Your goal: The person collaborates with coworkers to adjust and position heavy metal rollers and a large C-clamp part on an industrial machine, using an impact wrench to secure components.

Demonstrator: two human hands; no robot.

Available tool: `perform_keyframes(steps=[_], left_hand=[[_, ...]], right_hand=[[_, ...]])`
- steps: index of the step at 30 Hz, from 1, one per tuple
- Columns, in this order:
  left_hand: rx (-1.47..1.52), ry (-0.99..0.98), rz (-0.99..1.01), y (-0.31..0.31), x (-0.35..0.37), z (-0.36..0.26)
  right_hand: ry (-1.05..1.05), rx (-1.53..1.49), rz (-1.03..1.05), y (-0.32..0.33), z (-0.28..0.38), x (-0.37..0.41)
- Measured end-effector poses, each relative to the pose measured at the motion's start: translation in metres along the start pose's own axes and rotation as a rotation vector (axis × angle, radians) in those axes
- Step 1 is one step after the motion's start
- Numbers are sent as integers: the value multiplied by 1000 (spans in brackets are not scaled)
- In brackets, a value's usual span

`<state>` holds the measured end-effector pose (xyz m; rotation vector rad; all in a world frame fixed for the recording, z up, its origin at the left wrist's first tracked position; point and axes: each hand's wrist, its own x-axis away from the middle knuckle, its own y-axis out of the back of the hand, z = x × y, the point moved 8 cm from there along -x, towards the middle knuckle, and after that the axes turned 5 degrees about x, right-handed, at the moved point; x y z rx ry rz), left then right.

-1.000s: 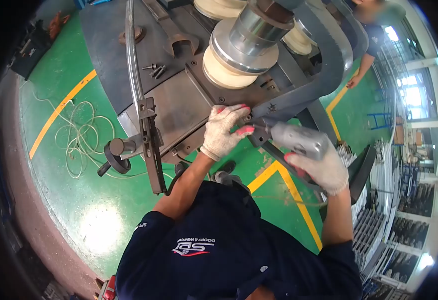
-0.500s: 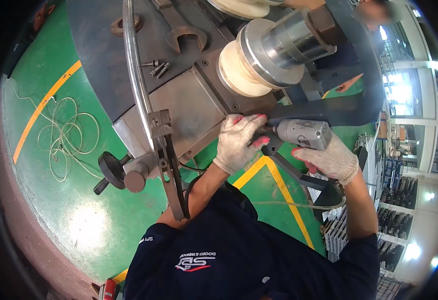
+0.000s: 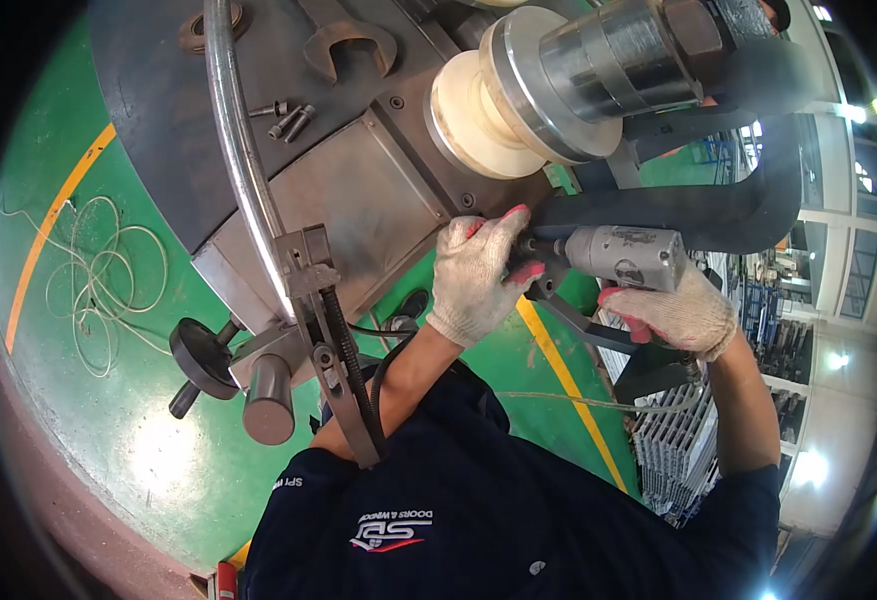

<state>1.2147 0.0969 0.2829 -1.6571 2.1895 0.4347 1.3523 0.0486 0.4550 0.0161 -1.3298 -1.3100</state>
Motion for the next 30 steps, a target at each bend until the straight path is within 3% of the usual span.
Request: perform_keyframes(steps=[7,15,30], left_hand=[[-106,8,-12,4,-9,-18],[-186,-32,-132,-2,-2,-12],[-303,3,-98,-5,-2,-18]], right_hand=[[-128,-116,59,5,-14,4],[-16,-141,14,2,-7,6],[116,-156,74,1,-11,9]])
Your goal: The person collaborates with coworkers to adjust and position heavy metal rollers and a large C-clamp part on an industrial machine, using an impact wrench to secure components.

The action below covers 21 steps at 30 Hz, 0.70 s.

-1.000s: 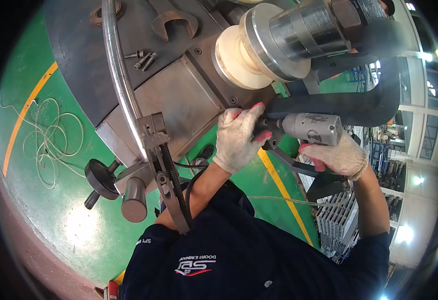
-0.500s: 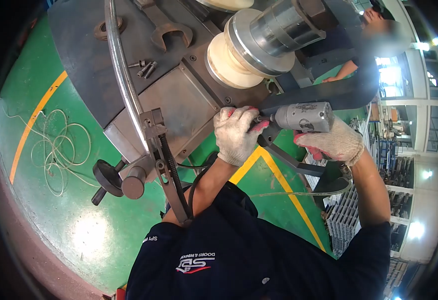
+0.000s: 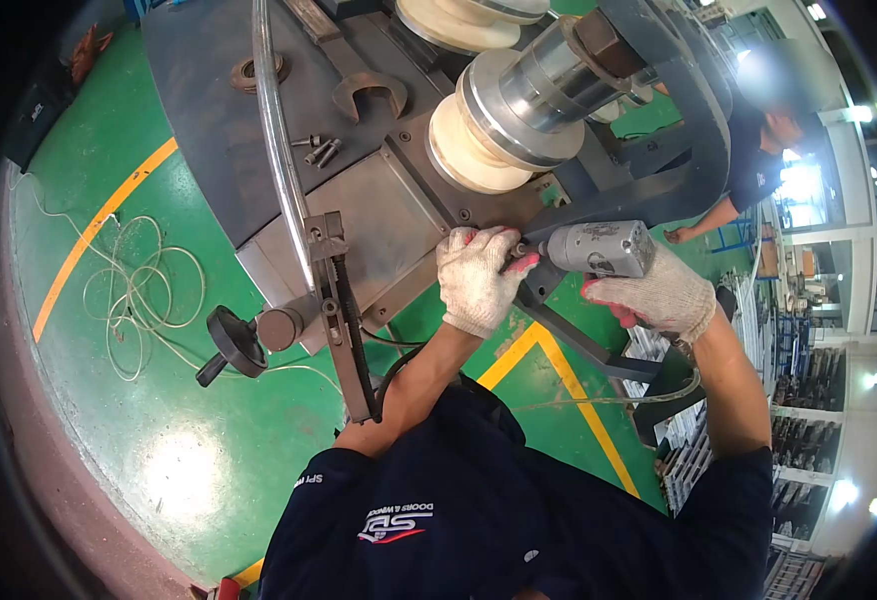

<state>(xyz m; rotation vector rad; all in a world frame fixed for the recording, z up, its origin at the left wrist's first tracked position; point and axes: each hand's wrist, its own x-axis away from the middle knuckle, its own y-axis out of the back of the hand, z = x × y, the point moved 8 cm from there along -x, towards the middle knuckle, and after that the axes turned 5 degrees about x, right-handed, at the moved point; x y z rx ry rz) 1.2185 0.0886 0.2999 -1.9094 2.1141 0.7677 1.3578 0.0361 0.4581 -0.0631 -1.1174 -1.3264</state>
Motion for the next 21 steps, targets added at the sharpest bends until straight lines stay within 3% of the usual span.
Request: perform_keyframes(steps=[10,13,15,17,21], left_hand=[[-76,36,25,-2,-2,-7],[-134,50,59,-4,-2,-13],[-182,-2,19,-6,-2,-21],[-258,-62,-12,-3,-2,-31],[-356,-196,69,-16,-1,-37]], right_hand=[[138,-61,-29,2,-12,14],[181,-66,-33,5,-42,16],[275,-126,-100,11,-53,17],[253,-262,-30,8,-58,19],[261,-311,-57,16,-82,19]])
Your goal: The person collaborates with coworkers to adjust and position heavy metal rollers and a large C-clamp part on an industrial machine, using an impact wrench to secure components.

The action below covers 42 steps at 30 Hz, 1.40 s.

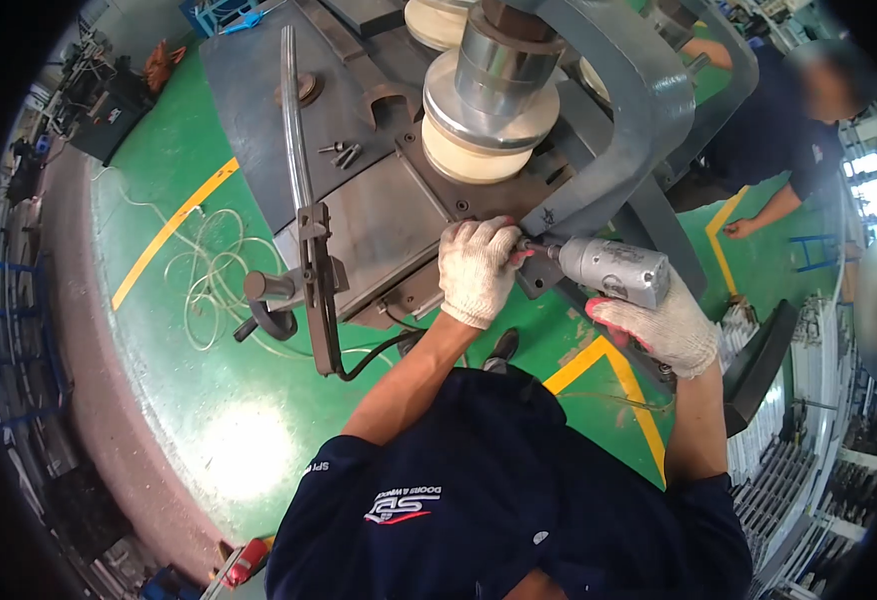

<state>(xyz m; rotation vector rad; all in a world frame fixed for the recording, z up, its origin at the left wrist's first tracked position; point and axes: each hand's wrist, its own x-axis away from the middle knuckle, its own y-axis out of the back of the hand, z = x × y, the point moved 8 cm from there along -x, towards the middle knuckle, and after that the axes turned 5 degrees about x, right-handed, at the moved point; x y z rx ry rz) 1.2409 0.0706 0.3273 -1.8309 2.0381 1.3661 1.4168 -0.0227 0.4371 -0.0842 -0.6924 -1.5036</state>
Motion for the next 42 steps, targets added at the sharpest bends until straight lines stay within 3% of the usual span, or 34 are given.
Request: perform_keyframes(steps=[5,9,11,12,14,18,19,21,22,23,26,30,32,34,36,38,40,42], left_hand=[[-7,-104,-31,-1,1,-3],[-161,-136,-124,22,3,-20],[-240,-148,-178,29,7,-22],[-243,-121,-179,33,8,-20],[-247,44,-200,37,17,10],[-48,566,-289,58,39,88],[-37,645,-293,59,38,107],[-14,801,-313,60,21,146],[-167,854,-286,68,2,143],[-318,902,-255,75,-19,139],[-400,656,-346,73,-54,198],[-704,842,-116,67,-75,222],[-789,917,-120,68,-73,206],[-745,828,-232,69,-67,198],[-582,628,-452,70,-54,145],[-153,391,-431,61,-20,119],[215,483,-354,39,18,72],[511,358,-376,14,17,-5]], right_hand=[[81,-85,86,7,-3,0],[404,24,24,10,-18,-6],[91,-126,151,7,-31,1],[88,-212,168,7,-38,2],[95,-384,192,4,-54,-3],[244,-440,66,22,-72,-3],[231,-348,100,28,-82,-5],[215,-487,75,28,-96,-4],[203,-556,61,28,-103,-1],[217,-580,64,27,-106,1],[237,-640,46,26,-122,15],[207,-538,13,29,-149,29],[225,-558,-10,31,-157,34],[135,-626,-63,33,-173,41],[103,-672,-114,37,-185,45],[127,-696,-163,44,-198,45],[159,-687,-169,50,-206,36],[181,-685,-182,59,-210,31]])
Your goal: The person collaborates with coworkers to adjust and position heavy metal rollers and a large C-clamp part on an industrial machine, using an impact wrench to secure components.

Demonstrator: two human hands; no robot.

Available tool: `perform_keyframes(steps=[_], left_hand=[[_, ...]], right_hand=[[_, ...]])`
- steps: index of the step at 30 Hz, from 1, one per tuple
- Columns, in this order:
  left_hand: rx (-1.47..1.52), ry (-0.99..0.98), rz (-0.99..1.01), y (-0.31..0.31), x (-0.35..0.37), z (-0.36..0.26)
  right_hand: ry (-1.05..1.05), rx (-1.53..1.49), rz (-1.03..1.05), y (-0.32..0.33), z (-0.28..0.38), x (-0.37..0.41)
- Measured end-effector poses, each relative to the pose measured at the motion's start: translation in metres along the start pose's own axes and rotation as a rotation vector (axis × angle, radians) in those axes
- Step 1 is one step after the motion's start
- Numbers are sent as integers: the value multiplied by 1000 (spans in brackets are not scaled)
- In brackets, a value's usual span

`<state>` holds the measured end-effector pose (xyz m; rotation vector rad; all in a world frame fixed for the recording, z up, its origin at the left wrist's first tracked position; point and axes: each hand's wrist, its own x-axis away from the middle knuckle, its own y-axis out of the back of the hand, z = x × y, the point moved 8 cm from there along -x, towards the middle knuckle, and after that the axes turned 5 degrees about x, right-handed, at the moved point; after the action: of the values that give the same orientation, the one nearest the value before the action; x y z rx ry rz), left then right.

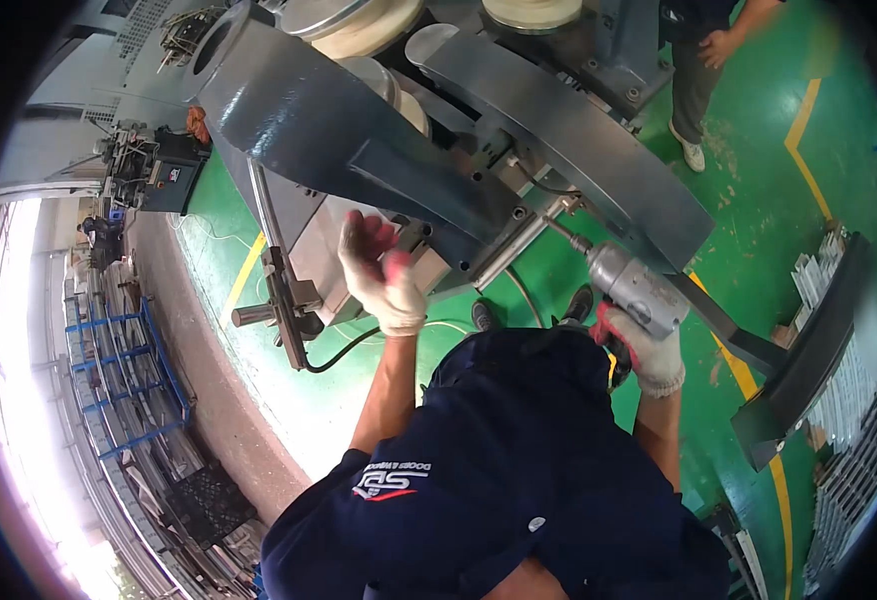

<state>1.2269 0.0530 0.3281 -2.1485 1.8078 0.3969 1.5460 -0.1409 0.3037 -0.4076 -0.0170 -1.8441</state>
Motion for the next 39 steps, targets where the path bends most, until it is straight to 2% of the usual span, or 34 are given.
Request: perform_keyframes(steps=[2,4,5,6,8,9,11,14,15,19,23,24,27,31,34,35,38,39], left_hand=[[54,-182,137,-60,-3,-46],[-78,-160,228,-81,-7,-39],[-203,11,96,-90,-8,-50],[-211,21,27,-92,-16,-51],[-140,-15,27,-90,-27,-31],[-170,35,62,-94,-33,-38],[-230,170,134,-98,-32,-54],[-167,131,132,-93,-35,-46],[-265,57,132,-88,-36,-41],[-168,45,144,-79,-39,-40],[-59,62,58,-74,-39,-62],[-86,13,51,-74,-39,-65],[-160,170,133,-79,-40,-47],[-195,185,231,-79,-42,-49],[-189,106,293,-76,-47,-51],[-177,73,302,-75,-48,-48],[-150,60,320,-72,-51,-51],[-125,49,313,-70,-50,-51]], right_hand=[[36,-7,-7,7,7,-8],[85,-13,-33,11,15,-17],[111,-33,-20,12,20,-19],[142,-53,-1,12,26,-23],[241,2,59,9,41,-22],[120,-32,33,14,27,-18],[42,-54,37,19,9,-13],[16,-51,27,19,9,-10],[9,-46,15,19,9,-10],[-13,-34,56,17,21,-8],[20,60,81,15,13,-8],[27,43,102,11,12,-7],[4,38,127,1,7,-1],[-9,-28,236,-17,-6,16],[33,413,261,-38,4,26],[351,650,331,-59,25,23],[373,755,374,-103,28,27],[218,640,359,-107,17,30]])
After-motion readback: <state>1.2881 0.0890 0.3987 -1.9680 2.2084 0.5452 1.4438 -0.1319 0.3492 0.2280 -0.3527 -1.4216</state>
